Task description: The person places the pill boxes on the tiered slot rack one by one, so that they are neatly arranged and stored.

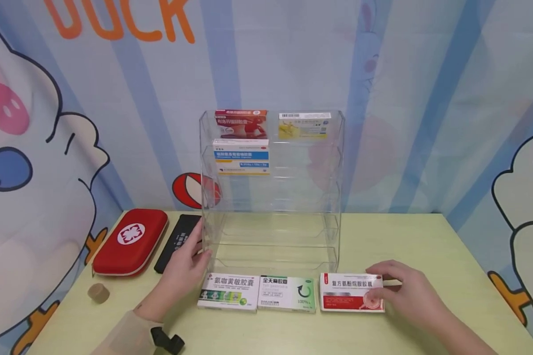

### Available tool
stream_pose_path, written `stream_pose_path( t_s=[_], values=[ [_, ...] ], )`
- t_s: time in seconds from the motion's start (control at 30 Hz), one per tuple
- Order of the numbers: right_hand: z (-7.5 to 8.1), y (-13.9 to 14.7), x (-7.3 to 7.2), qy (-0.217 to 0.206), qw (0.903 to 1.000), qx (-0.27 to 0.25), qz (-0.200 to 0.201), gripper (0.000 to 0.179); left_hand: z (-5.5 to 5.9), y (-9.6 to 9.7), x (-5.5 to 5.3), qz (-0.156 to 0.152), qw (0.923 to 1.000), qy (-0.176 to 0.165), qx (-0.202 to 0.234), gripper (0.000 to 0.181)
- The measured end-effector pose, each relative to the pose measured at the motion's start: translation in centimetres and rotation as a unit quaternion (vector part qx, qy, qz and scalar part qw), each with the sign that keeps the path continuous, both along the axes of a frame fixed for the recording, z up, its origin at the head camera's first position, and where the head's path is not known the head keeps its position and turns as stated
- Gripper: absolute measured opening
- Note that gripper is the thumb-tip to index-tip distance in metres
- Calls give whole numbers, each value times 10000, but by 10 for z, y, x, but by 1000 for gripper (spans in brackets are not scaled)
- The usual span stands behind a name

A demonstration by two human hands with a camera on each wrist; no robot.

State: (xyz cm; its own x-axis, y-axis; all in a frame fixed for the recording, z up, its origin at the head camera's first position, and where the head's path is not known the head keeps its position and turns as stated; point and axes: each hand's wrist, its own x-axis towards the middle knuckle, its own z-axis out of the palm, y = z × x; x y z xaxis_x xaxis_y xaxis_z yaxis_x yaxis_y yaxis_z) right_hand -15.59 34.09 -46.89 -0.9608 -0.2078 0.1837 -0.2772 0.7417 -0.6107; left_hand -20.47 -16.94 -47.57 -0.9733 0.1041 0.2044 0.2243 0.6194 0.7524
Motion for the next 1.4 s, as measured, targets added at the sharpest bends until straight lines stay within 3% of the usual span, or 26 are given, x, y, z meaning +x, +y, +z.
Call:
stream_pose_path(
  t_s=[0.13,0.47,0.7,0.93,1.17,1.4],
  values=[
    [6,-3,-1,659,9977,-60,-177,36,1,-1,0,-25,10000,4,-9,94],
    [30,-19,-4,1559,9852,-702,-125,39,-1,-1,-1,-61,10000,3,28,95],
    [53,-38,-12,2029,9753,-853,-175,39,-2,-1,-1,-94,9999,57,50,94],
    [76,-62,-23,2547,9576,-1320,-250,38,-1,-1,-1,-71,9999,33,79,95],
    [100,-82,-41,3085,9418,-1250,-464,32,0,0,0,-97,9998,63,134,94],
    [127,-99,-64,3339,9288,-1585,-264,28,3,1,1,-55,9999,-15,121,94]
  ],
)
